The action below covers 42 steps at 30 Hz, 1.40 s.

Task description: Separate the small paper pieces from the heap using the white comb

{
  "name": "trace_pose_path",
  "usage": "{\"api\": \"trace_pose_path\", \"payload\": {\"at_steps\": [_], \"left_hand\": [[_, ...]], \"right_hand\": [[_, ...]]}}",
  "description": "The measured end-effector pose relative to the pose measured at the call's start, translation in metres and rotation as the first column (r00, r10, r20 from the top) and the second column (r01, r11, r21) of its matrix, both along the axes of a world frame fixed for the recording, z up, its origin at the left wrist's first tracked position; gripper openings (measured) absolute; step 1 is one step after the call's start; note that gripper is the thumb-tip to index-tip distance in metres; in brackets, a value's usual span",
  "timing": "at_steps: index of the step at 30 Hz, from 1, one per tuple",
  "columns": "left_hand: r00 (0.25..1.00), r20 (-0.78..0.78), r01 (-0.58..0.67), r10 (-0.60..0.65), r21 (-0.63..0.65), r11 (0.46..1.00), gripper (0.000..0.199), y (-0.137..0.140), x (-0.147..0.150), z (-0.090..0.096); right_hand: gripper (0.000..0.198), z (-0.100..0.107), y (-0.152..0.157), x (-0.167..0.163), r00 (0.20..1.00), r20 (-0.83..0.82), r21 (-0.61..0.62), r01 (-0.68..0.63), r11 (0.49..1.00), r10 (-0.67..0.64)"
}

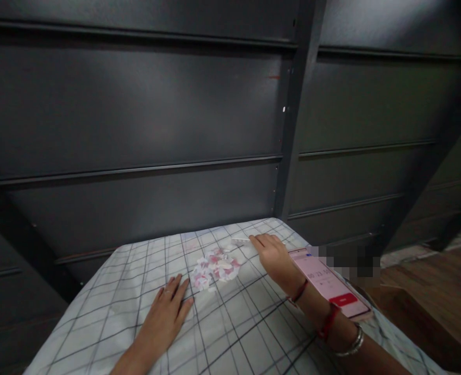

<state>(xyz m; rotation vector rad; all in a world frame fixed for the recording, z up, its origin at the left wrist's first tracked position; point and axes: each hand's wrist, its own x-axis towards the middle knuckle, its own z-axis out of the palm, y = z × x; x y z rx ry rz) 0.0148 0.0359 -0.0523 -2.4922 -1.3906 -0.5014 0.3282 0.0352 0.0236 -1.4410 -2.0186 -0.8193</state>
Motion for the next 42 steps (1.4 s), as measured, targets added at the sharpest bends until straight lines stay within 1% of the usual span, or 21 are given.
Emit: {"api": "trace_pose_path", "payload": {"at_steps": [5, 9, 14, 18, 20, 24, 26, 28, 31, 34, 38, 42], "left_hand": [[1.000, -0.019, 0.008, -0.008, -0.031, 0.999, 0.049, 0.001, 0.000, 0.002], [0.999, -0.035, -0.002, 0.001, -0.048, 0.999, 0.049, 0.000, 0.001, 0.005], [0.999, -0.046, 0.005, -0.007, -0.061, 0.998, 0.049, 0.000, 0.001, 0.006], [1.000, -0.022, 0.009, -0.010, -0.039, 0.999, 0.046, 0.001, 0.001, 0.001], [1.000, -0.006, 0.003, -0.003, -0.035, 0.999, 0.045, 0.002, 0.001, -0.002], [1.000, 0.009, 0.001, -0.001, -0.051, 0.999, 0.046, 0.002, 0.000, -0.003], [1.000, 0.007, 0.005, -0.004, -0.061, 0.998, 0.046, 0.002, 0.000, -0.002], [1.000, 0.003, 0.005, -0.005, -0.068, 0.998, 0.047, 0.002, 0.000, -0.001], [1.000, -0.011, 0.004, -0.004, -0.079, 0.997, 0.049, 0.001, 0.000, 0.001], [1.000, -0.015, 0.006, -0.007, -0.087, 0.996, 0.050, 0.000, 0.001, 0.002], [1.000, -0.022, -0.005, 0.003, -0.079, 0.997, 0.049, -0.001, 0.002, 0.003], [0.999, -0.045, -0.009, 0.005, -0.083, 0.997, 0.048, -0.001, 0.002, 0.005]], "right_hand": [[0.031, 0.002, -0.005, -0.005, 0.999, 0.014, -0.007, -0.051, 0.999, 0.051], [0.034, 0.004, -0.009, -0.006, 0.996, -0.005, 0.013, -0.084, 0.996, 0.084], [0.028, -0.004, 0.001, -0.011, 0.997, -0.010, 0.029, -0.071, 0.997, 0.071], [0.026, -0.007, 0.004, -0.015, 0.992, 0.014, 0.003, -0.126, 0.992, 0.126], [0.027, -0.004, 0.000, -0.016, 0.988, 0.013, -0.009, -0.157, 0.988, 0.157], [0.032, 0.009, -0.016, -0.013, 0.980, -0.006, -0.031, -0.201, 0.979, 0.201], [0.034, 0.015, -0.023, -0.012, 0.980, -0.032, -0.035, -0.195, 0.980, 0.194], [0.035, 0.017, -0.027, -0.011, 0.982, -0.055, -0.010, -0.181, 0.983, 0.181], [0.033, 0.012, -0.022, -0.011, 0.989, -0.033, 0.039, -0.145, 0.989, 0.146], [0.028, 0.002, -0.010, -0.014, 0.992, 0.000, 0.060, -0.123, 0.991, 0.123], [0.023, -0.011, 0.004, -0.020, 0.991, 0.020, 0.052, -0.137, 0.989, 0.136], [0.022, -0.015, 0.007, -0.026, 0.984, 0.024, 0.035, -0.177, 0.984, 0.176]]}}
